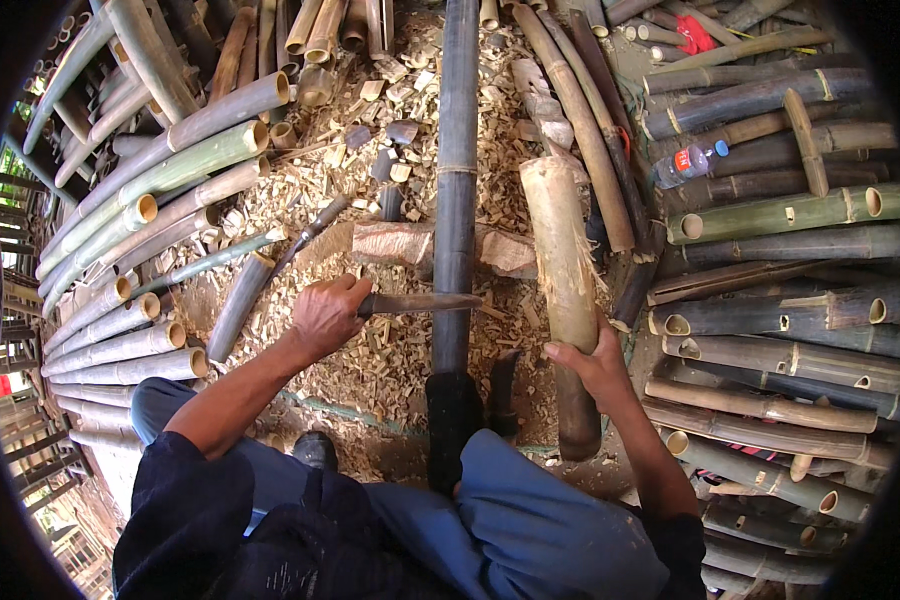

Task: The person clears the internal nodes of a long bamboo stalk using a tool and a smaller bamboo segment, then uses a knife to carve around a hole in the stalk.

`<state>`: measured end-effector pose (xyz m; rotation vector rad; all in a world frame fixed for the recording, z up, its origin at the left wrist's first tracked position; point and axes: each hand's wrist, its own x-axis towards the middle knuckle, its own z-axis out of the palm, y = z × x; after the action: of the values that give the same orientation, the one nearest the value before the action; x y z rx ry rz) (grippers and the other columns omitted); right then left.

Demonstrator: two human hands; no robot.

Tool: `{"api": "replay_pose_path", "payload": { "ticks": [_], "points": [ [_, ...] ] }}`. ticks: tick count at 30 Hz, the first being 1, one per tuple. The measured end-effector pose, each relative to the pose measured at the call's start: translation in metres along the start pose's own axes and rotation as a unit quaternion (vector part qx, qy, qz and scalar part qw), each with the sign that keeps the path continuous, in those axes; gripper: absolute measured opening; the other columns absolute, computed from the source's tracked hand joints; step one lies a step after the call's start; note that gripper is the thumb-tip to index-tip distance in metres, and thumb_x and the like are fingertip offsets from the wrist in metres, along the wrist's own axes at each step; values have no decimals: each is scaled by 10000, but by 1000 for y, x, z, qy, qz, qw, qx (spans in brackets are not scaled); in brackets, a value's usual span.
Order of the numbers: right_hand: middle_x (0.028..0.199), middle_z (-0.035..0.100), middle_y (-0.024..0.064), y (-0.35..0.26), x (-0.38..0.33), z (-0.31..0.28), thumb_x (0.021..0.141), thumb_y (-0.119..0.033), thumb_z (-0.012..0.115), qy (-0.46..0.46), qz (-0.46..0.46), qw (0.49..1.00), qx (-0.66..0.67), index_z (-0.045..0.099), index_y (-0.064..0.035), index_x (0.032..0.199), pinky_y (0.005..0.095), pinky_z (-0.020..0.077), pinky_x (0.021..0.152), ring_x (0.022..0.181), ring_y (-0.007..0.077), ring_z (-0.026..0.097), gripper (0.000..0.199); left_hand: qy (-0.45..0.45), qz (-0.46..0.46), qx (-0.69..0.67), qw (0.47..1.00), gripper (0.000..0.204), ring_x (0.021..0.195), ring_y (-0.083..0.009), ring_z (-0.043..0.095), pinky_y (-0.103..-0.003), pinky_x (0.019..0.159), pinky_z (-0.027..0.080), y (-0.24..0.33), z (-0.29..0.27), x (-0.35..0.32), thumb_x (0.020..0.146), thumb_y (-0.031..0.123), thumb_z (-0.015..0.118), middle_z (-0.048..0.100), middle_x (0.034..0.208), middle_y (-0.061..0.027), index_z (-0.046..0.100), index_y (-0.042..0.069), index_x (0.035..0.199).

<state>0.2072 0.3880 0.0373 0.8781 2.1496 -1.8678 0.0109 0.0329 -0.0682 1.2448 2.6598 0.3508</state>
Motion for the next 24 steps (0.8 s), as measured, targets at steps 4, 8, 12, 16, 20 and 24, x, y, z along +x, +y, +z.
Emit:
{"api": "replay_pose_path", "payload": {
  "ticks": [4, 8, 12, 16, 20, 24],
  "points": [
    [1304, 632, 161, -10, 4, 4, 806, -259, 849, -22, -9, 999, -29, 453, 30, 1464, 347, 500, 1022, 1191, 216, 620, 820, -32, -40, 1, 999, 143, 698, -299, 688, -466, 593, 536, 8, -2, 2, 864, 141, 686, 624, 789, -98, 566, 91, 924],
    [1275, 647, 217, -25, 5, 8, 769, -312, 883, -44, -99, 942, -317, 459, 20, 1466, 375, 524, 1015, 1178, 293, 654, 880, -81, -52, 30, 995, 92, 677, -271, 686, -443, 576, 551, 9, -5, 5, 926, 157, 620, 655, 817, -108, 586, 78, 958],
    [1102, 667, 154, -40, 22, -1, 714, -351, 910, -173, -422, 688, -564, 541, -21, 1349, 414, 579, 888, 1030, 339, 681, 806, -140, -29, 36, 989, 142, 673, -231, 691, -414, 560, 574, 7, -11, 7, 1008, 167, 544, 692, 870, -148, 594, 36, 1033],
    [974, 632, 99, -45, 81, -9, 738, -288, 865, -181, -428, 559, -687, 575, -43, 1237, 421, 569, 749, 913, 280, 671, 627, -150, -49, 45, 986, 118, 716, -269, 729, -428, 585, 593, 13, -15, 14, 996, 151, 551, 709, 892, -172, 588, 40, 1011],
    [1003, 639, 99, -36, 67, -1, 743, -265, 841, -233, -511, 548, -620, 567, -32, 1234, 432, 565, 761, 926, 270, 672, 609, -125, -53, 39, 990, 97, 734, -295, 740, -438, 604, 600, 14, -15, 11, 971, 131, 558, 714, 892, -177, 590, 42, 991],
    [993, 638, 94, -29, 86, -13, 740, -280, 828, -224, -528, 533, -622, 580, -39, 1204, 405, 574, 775, 942, 261, 671, 578, -95, -38, 41, 994, 83, 742, -301, 745, -448, 619, 603, 14, -12, 12, 953, 120, 564, 719, 892, -176, 603, 47, 962]
  ]
}}
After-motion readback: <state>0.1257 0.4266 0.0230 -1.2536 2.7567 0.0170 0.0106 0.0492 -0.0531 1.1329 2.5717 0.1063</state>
